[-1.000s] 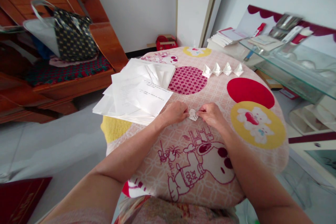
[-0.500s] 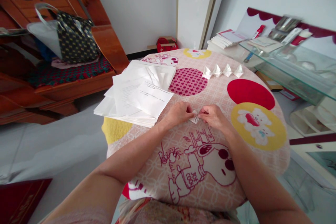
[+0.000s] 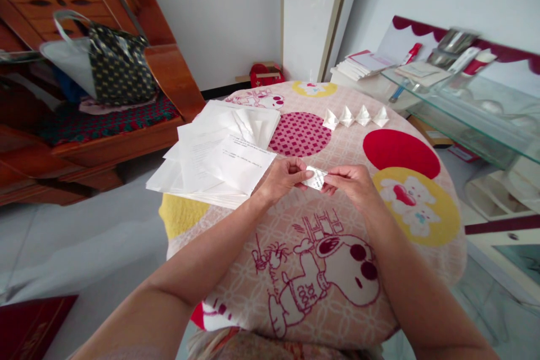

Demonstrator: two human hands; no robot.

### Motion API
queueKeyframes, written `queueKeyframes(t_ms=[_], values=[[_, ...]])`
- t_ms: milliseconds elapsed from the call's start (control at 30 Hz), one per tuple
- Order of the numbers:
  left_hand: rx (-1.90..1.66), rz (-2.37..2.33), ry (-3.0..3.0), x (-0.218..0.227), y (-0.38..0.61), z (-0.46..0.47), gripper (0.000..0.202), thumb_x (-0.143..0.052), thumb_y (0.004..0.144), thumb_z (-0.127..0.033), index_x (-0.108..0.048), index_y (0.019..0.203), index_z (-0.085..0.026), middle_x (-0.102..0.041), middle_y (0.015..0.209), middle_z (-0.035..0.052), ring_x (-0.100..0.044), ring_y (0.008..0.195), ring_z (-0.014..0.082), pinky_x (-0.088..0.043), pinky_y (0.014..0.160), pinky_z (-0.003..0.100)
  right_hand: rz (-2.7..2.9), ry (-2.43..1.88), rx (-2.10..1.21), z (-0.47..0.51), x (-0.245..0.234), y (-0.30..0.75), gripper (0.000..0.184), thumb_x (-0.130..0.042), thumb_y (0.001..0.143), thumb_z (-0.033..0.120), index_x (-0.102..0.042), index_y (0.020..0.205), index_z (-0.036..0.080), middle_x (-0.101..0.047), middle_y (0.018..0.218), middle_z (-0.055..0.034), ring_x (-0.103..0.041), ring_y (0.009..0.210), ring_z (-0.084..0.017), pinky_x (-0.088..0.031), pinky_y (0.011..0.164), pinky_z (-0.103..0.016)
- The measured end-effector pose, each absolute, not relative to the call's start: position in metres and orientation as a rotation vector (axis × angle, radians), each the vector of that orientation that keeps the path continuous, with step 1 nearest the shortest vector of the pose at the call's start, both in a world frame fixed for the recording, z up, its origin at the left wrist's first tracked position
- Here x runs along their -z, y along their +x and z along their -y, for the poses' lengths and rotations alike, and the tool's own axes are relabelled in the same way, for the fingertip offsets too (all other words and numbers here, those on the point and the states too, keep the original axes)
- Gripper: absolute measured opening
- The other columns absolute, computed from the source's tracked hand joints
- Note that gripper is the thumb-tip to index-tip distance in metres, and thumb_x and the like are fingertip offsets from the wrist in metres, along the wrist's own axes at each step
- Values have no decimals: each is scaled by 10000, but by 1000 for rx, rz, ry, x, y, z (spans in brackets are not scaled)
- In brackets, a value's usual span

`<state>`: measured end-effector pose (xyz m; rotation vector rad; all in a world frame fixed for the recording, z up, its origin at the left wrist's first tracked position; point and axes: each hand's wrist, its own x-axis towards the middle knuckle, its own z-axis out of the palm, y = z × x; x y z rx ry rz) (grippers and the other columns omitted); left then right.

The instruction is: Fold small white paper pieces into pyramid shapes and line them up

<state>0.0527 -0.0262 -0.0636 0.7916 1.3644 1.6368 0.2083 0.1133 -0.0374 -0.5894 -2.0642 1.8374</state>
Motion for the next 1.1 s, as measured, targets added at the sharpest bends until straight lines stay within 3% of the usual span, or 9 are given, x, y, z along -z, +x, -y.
queueKeyframes(t_ms=[267,500,1100], values=[[-1633,-1302,711,60,54,27,460,-931,653,-422,-596,790,-138,-686,747,7,-636,635,93,-538,574,198,2136,-504,-1608,-112,38,209,166,-780,774,346,-823,806,189,-762,678,-41,-683,579,-167,-548,542,-270],[-1657,-1355,754,57,56,29,436,-923,673,-396,-592,790,-137,-690,747,2,-637,630,88,-546,580,204,2174,-529,-1493,-113,42,211,249,-780,803,445,-829,816,202,-758,681,-44,-686,583,-177,-562,561,-291],[-1702,-1393,829,54,62,28,428,-919,681,-411,-614,778,-127,-692,742,14,-640,623,90,-548,574,201,2006,-589,-1612,-103,38,211,197,-769,784,390,-793,731,202,-741,667,-43,-670,590,-184,-542,587,-313]])
